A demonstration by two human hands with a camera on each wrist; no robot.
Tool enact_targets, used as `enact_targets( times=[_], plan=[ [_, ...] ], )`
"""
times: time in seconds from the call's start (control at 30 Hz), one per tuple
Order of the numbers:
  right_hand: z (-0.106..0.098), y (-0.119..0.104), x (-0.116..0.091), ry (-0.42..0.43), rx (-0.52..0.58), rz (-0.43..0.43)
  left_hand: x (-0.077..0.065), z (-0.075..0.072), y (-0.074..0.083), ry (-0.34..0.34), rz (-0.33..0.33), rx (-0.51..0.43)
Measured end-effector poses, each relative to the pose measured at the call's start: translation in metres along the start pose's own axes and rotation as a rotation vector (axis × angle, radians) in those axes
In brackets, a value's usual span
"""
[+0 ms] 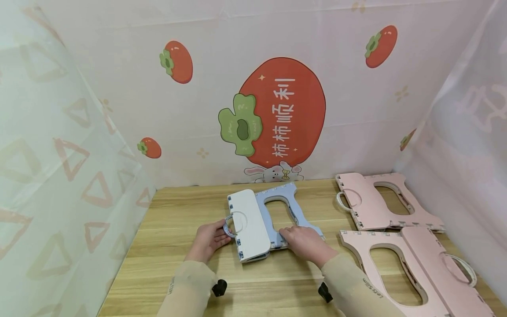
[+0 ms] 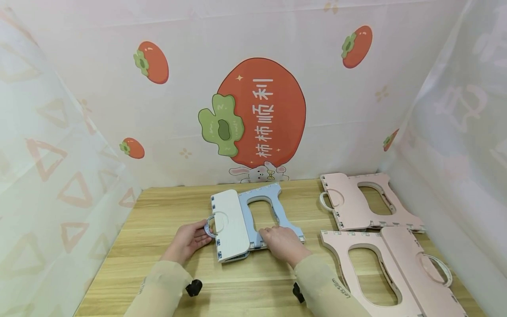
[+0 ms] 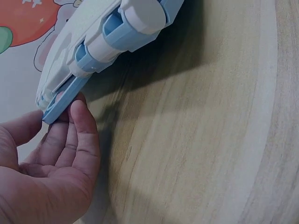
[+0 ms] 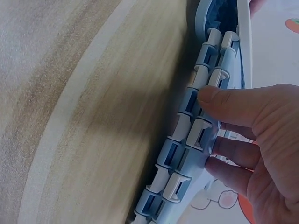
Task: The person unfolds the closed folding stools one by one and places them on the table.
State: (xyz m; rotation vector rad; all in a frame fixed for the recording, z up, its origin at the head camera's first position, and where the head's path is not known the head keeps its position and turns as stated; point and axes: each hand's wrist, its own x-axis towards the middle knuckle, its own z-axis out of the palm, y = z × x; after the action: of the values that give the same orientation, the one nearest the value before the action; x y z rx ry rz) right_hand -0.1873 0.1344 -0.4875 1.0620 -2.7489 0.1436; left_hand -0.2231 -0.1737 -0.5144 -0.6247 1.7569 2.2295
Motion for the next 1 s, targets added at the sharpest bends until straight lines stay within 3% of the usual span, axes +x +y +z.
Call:
enact_targets(
  times=[0.23,1.0],
  plan=[
    [-0.004,0.001,-0.001,-0.01,0.022,-0.002,0.0,-0.004,0.001,-0.056,-0.024,-0.062],
    [-0.011,0.002,0.0,-0.026,0.11,-0.011,-0.004,-0.003,0.01,-0.122,0.046,-0.236]
  ],
)
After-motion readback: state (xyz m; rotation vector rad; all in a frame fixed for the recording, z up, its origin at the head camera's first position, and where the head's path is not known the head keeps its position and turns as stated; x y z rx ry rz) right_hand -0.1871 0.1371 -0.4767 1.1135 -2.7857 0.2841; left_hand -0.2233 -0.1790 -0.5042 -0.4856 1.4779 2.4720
